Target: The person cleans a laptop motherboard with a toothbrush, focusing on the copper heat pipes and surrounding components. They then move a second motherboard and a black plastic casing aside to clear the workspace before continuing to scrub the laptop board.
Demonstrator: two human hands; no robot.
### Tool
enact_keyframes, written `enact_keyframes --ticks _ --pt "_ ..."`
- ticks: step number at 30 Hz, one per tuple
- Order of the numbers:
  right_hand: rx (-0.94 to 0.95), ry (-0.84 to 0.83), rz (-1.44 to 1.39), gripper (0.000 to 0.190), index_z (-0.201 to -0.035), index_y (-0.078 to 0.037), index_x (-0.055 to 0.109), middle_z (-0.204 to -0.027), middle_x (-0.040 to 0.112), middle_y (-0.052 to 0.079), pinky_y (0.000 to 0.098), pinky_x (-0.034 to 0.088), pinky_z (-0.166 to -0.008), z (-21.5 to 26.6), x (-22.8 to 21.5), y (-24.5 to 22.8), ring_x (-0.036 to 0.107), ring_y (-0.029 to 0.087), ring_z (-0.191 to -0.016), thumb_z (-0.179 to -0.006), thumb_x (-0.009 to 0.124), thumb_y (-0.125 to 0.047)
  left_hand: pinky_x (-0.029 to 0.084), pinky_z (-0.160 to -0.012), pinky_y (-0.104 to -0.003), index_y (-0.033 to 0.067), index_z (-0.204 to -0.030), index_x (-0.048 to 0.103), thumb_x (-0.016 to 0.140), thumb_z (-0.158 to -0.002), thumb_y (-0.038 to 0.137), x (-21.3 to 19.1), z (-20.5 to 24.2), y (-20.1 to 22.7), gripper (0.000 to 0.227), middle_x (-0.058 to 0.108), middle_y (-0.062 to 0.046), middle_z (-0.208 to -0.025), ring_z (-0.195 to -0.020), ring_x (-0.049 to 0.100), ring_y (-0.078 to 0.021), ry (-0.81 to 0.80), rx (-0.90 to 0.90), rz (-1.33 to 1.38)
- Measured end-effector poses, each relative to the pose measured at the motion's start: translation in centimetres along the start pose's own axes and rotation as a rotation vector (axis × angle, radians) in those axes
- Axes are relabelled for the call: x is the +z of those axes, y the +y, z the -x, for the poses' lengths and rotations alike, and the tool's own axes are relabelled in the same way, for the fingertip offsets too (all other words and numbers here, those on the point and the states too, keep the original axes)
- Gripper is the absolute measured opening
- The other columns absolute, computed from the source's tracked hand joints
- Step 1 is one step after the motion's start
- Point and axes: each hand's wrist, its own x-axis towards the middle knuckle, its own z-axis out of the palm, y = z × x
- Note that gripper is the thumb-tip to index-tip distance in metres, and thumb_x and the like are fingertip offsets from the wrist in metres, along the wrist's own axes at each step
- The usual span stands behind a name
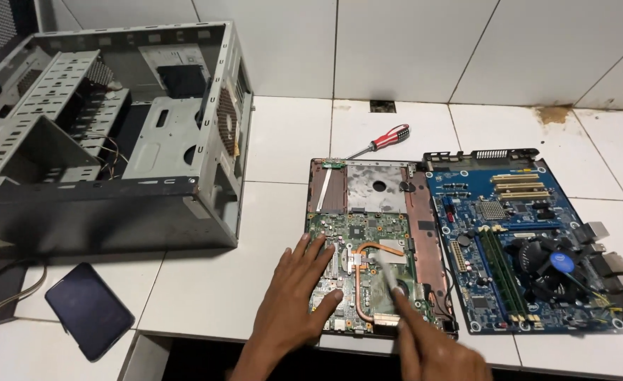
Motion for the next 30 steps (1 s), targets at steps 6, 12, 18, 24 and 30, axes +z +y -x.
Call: enact_keyframes --ticks 6,12,18,24,30 --pt "-0.282 0.034 0.036 0.063 -0.154 -0.062 0.042 -0.055 0.071 -0.002 0.0413 0.059 -0.058 -3.4 2.9 3.7 0.062 0.015 -0.045 -0.094 0.058 -0.049 0.013 -0.129 -0.050 0.0123 -0.161 0.040 0.054 -0.105 0.042 0.1 0.1 -0.3 0.065 0.031 -0.007 -0.172 -0.162 0.020 -0.0293 0.019 0.010 0.006" --pt "0.048 0.101 -0.157 0.060 -0.159 -0.047 0.046 -0.087 0.081 -0.002 0.0414 0.053 -0.065 -1.9 -0.1 3.5 0.077 0.022 -0.060 -0.099 0.051 -0.048 0.017 -0.125 -0.056 0.0163 -0.158 0.047 0.063 -0.100 0.045 0.4 0.1 -0.9 0.067 0.035 -0.004 -0.171 -0.160 0.025 -0.0288 0.027 -0.037 0.044" --pt "-0.119 0.574 -0.109 0.031 -0.127 -0.014 0.071 -0.108 0.067 0.005 0.0359 0.055 -0.059 -0.2 2.4 7.8 0.067 0.023 -0.072 -0.098 0.068 -0.024 0.030 -0.119 -0.055 0.0161 -0.150 0.058 0.073 -0.095 0.035 0.7 -0.1 -2.1 0.061 0.045 -0.008 -0.166 -0.156 0.036 -0.0332 0.106 0.029 0.081" --pt "-0.253 0.683 0.105 0.055 -0.131 -0.030 0.075 -0.113 0.055 0.007 0.0503 0.062 -0.077 -3.8 4.5 12.6 0.063 0.027 -0.081 -0.079 0.089 -0.036 0.022 -0.124 -0.054 0.0176 -0.155 0.052 0.068 -0.099 0.036 0.9 0.3 -1.6 0.061 0.040 -0.004 -0.169 -0.160 0.028 -0.0294 0.069 -0.009 0.077" --pt "-0.251 0.559 0.069 0.058 -0.134 -0.027 0.074 -0.115 0.049 0.009 0.0582 0.066 -0.062 -6.9 4.2 14.8 0.061 0.028 -0.076 -0.078 0.084 -0.036 0.023 -0.124 -0.054 0.0170 -0.154 0.053 0.066 -0.099 0.038 0.9 0.3 -1.5 0.060 0.041 -0.005 -0.169 -0.159 0.030 -0.0307 0.075 -0.009 0.065"
